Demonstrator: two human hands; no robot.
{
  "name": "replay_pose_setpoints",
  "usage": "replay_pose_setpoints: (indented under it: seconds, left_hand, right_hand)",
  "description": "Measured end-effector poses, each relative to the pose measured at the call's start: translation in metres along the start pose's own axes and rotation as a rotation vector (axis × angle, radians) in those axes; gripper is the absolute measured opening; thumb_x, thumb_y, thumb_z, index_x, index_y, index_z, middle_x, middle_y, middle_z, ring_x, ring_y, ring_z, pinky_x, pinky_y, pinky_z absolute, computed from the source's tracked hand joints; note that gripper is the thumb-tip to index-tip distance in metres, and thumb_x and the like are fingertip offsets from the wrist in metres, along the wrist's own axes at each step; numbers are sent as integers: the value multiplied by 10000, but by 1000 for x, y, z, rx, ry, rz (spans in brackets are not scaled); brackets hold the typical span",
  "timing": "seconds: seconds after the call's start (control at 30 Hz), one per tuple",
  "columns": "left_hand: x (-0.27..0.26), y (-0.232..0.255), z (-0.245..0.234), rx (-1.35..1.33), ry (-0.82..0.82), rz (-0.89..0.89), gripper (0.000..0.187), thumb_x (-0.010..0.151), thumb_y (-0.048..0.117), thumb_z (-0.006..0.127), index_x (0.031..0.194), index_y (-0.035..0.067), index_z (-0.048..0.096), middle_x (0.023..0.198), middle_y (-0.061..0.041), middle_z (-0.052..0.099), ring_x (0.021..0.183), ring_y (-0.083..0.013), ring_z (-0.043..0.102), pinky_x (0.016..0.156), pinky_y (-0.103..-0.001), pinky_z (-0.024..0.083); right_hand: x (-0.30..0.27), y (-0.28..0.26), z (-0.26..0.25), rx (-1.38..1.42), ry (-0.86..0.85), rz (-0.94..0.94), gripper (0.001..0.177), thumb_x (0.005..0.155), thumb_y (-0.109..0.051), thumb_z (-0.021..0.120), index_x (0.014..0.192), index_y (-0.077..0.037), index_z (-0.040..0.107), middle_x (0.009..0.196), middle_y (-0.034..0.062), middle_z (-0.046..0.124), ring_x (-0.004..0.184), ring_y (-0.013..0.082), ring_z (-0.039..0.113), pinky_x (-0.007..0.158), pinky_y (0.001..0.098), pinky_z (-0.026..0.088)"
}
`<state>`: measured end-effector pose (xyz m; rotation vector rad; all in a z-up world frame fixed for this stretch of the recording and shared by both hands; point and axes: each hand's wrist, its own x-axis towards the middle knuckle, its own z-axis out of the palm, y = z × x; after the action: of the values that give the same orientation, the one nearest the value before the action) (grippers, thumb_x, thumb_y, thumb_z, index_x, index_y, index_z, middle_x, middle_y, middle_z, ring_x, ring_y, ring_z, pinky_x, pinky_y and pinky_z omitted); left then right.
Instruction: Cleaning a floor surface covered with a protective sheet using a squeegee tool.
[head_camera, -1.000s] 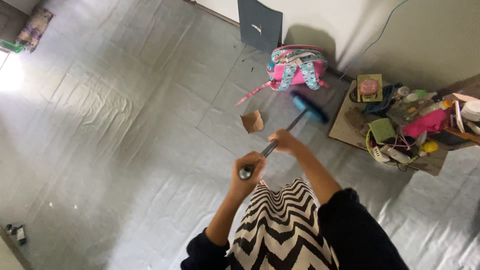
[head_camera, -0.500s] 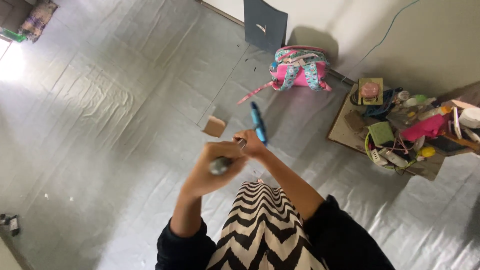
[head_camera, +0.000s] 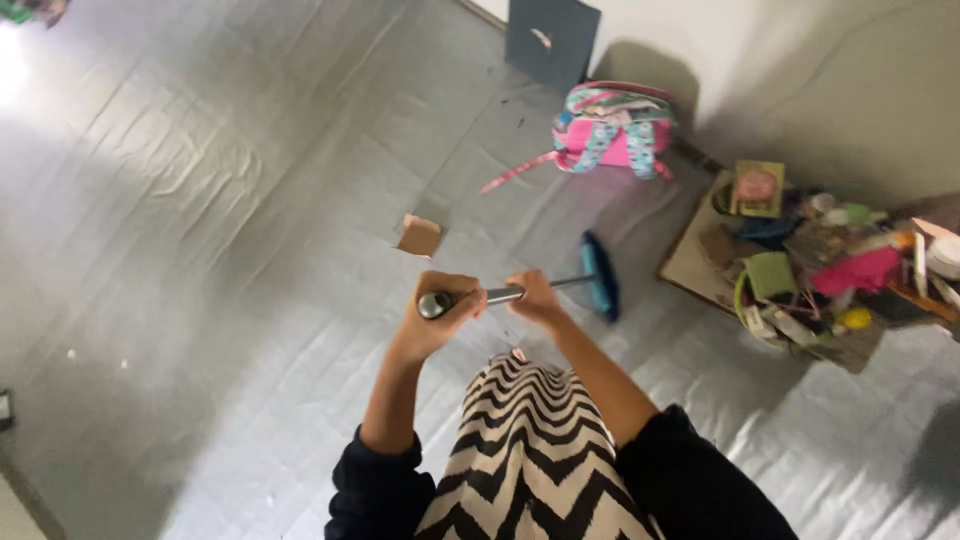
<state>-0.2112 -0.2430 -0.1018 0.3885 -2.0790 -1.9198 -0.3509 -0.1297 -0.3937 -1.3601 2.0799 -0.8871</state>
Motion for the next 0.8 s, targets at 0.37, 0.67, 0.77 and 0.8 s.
replay_pose_setpoints:
  seconds: [0.37, 0.67, 0.77, 0.8]
  left_hand:
    - [-22, 70, -40, 218, -106, 204, 287, 797, -14, 691, 601, 49, 492, 596, -33, 511, 662, -182, 540, 669, -316, 474]
    - [-42, 57, -75, 454, -213, 173, 233, 769, 86, 703, 587, 74, 558, 562, -45, 550, 540, -222, 513, 600, -359, 432]
    - [-46, 61, -90, 457, -206, 199, 207, 808, 106, 700, 636, 80, 587, 572, -41, 573, 526, -205, 532, 571, -355, 427]
    - [-50, 66, -100, 460, -188, 193, 207, 808, 106, 700, 636, 80, 587, 572, -41, 573, 526, -205, 532, 571, -355, 427]
  right_hand:
    - [45, -118, 55, 622, 111, -74, 211, 860, -221, 661, 728, -61, 622, 661, 32, 645, 603, 147, 599, 530, 345, 501]
    - [98, -145, 54, 333, 154, -233, 405, 1014, -141, 638, 691, -13, 429, 595, 121, 400, 551, 204, 395, 523, 405, 341]
    - [136, -151, 61, 360, 268, -363, 451, 1003, -139, 650, 660, -10, 386, 577, 159, 369, 525, 206, 367, 501, 424, 303]
    - [141, -170, 49, 364, 251, -374, 451, 1003, -139, 650, 660, -10, 386, 577, 159, 369, 525, 206, 367, 501, 424, 303]
